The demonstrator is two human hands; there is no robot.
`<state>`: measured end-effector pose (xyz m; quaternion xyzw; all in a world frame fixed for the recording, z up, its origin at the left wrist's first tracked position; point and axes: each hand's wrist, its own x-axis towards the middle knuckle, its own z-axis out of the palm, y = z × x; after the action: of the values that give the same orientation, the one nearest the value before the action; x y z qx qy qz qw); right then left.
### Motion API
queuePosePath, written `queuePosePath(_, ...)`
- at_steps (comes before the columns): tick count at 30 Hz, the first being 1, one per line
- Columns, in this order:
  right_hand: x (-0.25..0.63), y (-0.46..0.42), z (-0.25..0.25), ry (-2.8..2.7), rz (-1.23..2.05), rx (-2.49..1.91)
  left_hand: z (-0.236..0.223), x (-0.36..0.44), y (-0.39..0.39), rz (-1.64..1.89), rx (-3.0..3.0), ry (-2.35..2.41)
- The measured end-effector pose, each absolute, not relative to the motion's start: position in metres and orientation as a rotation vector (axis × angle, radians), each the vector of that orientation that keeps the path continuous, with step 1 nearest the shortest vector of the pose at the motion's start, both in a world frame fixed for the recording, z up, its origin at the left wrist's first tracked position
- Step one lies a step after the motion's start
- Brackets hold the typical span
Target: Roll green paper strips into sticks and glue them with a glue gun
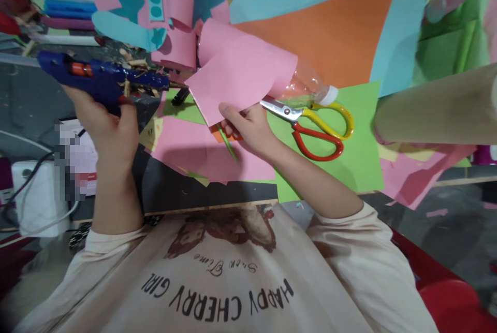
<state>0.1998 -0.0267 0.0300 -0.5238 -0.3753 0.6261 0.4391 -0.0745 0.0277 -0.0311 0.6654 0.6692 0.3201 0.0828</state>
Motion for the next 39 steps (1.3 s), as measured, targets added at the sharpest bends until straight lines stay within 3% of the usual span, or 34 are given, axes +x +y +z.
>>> queuePosePath(14,0.202,-0.028,0.028,-0.975,1.577,-1.29,-0.022,-0.077,0.032,0.794,1.792,2.092)
queuePosePath(22,0.199,-0.027,0.028,-0.927,1.543,-1.319,-0.014,-0.072,0.03,1.031,1.75,2.267)
queuePosePath(27,0.199,-0.026,0.03,-0.913,1.514,-1.374,-0.013,-0.097,0.047,0.843,1.506,2.538)
queuePosePath(34,0.199,-0.026,0.03,-0.892,1.523,-1.333,0.013,-0.085,0.04,0.766,1.75,2.473)
queuePosePath(39,0.198,-0.027,0.026,-0.839,1.397,-1.375,0.02,-0.073,0.046,0.527,1.742,2.455)
